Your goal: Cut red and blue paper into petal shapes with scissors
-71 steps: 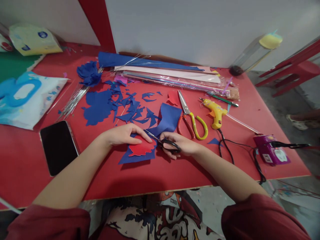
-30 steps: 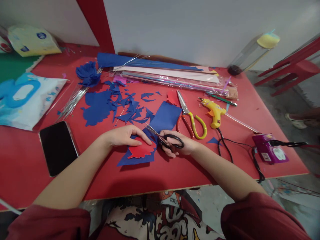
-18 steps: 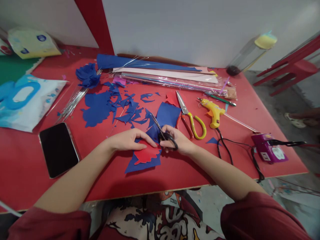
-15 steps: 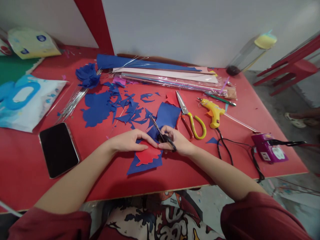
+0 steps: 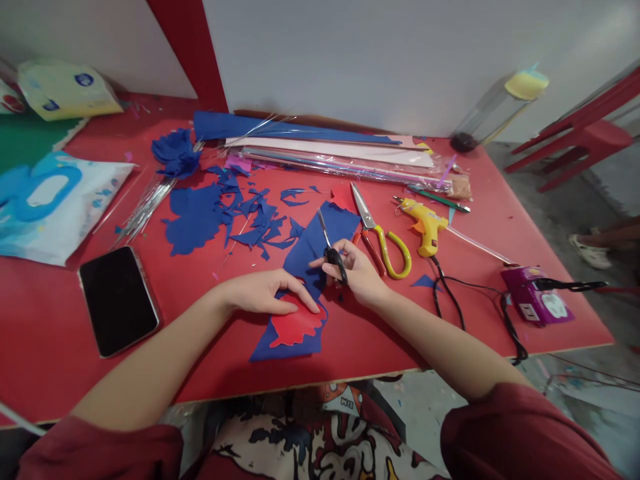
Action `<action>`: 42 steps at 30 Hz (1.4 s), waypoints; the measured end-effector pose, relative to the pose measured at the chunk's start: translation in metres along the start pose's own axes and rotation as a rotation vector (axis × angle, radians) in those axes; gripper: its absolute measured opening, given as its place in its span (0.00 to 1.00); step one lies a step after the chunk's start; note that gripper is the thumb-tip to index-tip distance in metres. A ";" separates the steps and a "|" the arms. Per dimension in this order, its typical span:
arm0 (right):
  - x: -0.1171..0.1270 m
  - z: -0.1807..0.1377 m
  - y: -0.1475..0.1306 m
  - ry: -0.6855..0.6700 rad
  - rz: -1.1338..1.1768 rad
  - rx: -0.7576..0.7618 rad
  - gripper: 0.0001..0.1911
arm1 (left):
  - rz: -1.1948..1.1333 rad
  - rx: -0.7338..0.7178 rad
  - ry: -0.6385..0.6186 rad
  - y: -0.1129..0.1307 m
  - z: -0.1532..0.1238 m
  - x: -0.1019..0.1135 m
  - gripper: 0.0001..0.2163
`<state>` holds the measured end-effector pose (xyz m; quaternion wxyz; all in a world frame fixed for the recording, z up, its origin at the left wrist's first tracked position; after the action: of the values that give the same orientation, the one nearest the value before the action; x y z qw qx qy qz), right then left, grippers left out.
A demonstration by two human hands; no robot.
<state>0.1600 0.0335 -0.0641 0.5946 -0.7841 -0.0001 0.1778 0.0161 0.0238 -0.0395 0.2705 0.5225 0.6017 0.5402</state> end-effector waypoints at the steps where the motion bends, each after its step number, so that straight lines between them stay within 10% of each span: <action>1: -0.001 -0.001 0.001 -0.028 -0.009 -0.011 0.28 | -0.011 0.009 0.030 -0.001 0.000 0.001 0.18; 19: -0.010 -0.008 0.003 -0.211 -0.078 -0.038 0.27 | -0.039 0.054 0.252 -0.014 -0.002 0.014 0.16; 29: 0.006 -0.004 -0.008 0.113 -0.094 0.196 0.25 | -0.251 0.156 0.697 -0.022 -0.010 0.035 0.23; 34: 0.011 -0.007 -0.014 0.239 -0.124 0.260 0.24 | -0.668 0.148 0.652 -0.025 -0.001 0.020 0.22; 42: 0.008 -0.009 -0.009 0.241 -0.125 0.277 0.24 | -0.680 0.269 0.698 -0.034 0.007 -0.001 0.16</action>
<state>0.1725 0.0297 -0.0555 0.7026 -0.7088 0.0467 0.0435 0.0112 0.0299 -0.0734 0.1440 0.1154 0.8568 0.4815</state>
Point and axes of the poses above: each hand's wrist, its own z-axis towards the middle knuckle, its own x-axis out of the back of the hand, y = z × x, the point moved 5 cm from there along z, towards the middle knuckle, and after that the axes turned 4 degrees about x, right-handed, at the moved point
